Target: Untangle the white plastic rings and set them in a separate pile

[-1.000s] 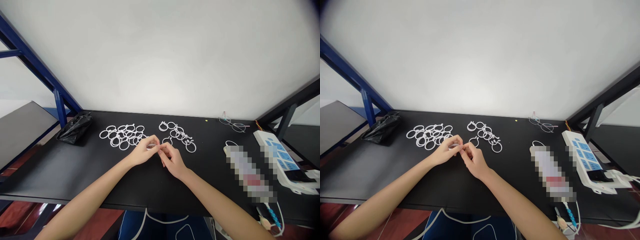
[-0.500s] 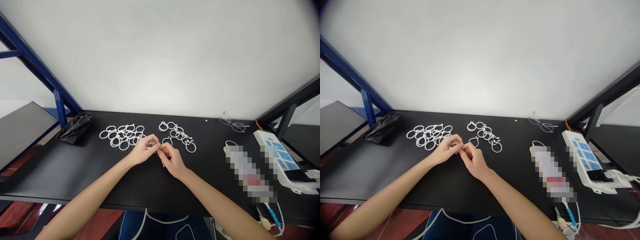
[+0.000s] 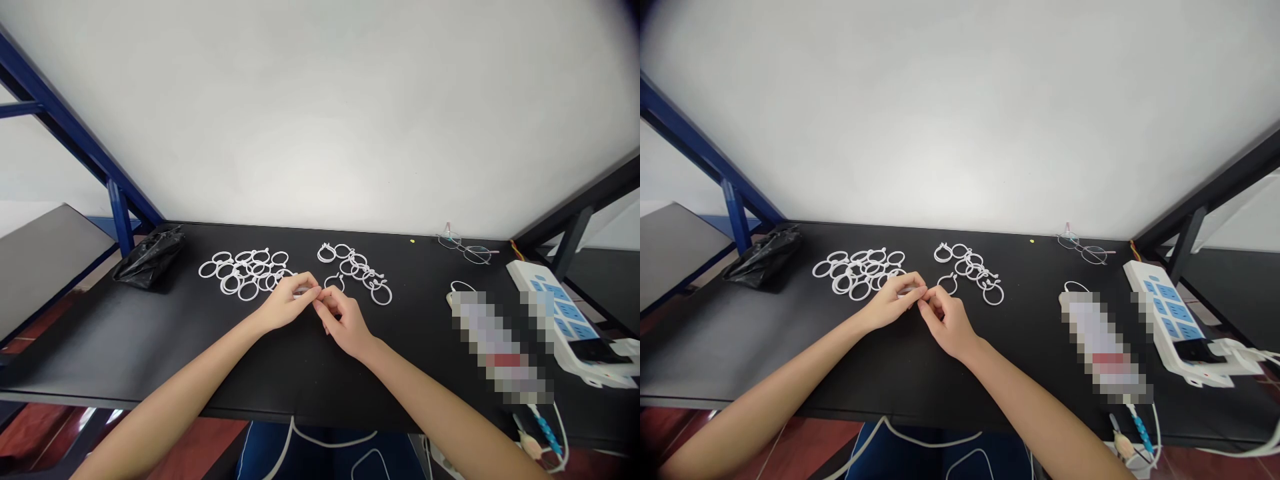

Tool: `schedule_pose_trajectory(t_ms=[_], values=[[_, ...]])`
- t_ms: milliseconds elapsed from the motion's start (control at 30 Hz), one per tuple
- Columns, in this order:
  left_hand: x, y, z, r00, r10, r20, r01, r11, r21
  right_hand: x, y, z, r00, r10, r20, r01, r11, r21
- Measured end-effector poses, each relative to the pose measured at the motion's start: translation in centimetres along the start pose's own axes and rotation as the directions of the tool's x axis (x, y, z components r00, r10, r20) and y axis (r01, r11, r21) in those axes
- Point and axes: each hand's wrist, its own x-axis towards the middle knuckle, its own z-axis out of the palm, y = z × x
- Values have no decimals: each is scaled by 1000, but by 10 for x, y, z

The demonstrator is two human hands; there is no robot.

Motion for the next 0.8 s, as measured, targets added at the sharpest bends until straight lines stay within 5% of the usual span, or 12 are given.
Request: schedule_pose_trajectory(t_ms=[800], values=[[1,-3,0,1000,14,3,-14,999,44,0,0,0,1000,-14,14,14,999,-30]])
